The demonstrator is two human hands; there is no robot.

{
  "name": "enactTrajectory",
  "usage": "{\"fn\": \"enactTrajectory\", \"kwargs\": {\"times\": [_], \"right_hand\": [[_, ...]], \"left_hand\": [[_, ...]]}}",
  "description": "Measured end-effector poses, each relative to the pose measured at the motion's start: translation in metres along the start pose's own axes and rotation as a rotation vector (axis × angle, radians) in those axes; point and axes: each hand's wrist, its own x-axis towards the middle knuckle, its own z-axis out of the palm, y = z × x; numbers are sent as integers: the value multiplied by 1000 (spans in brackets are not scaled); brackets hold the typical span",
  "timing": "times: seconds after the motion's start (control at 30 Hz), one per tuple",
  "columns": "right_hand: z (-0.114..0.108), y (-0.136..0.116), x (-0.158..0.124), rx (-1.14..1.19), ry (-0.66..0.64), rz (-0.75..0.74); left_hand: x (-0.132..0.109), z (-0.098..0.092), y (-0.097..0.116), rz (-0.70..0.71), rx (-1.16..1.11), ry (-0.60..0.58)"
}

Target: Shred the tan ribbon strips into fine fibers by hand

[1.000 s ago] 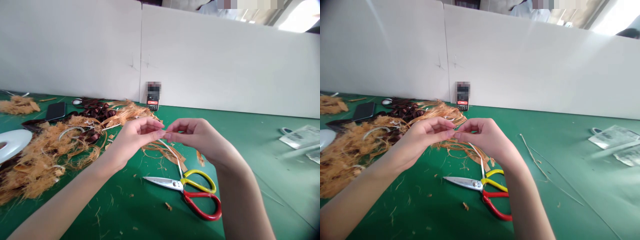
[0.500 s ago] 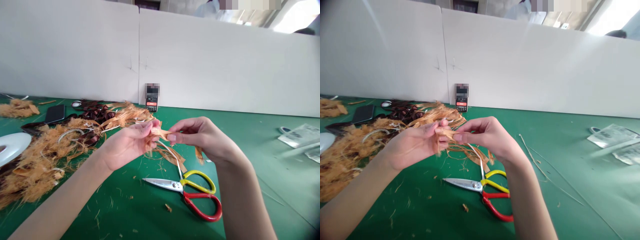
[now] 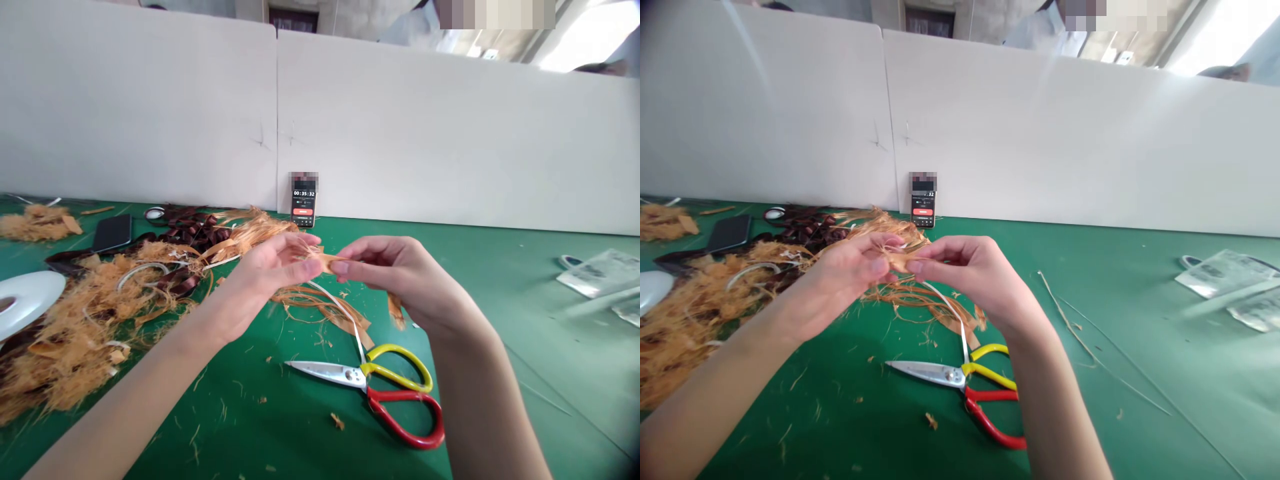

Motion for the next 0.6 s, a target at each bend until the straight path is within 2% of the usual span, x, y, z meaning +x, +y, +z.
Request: {"fn": "enactTrajectory", "kwargs": {"times": [0.23, 0.37, 0.6], "right_hand": [[4, 2, 1, -45, -46, 16], [3, 5, 1, -50, -69, -23], [6, 5, 2, -204, -116, 20]], "left_hand": [[-4, 6, -2, 22, 177, 97], [-3, 7, -2, 8, 206, 93], [-6, 10, -1, 0, 222, 60]]}}
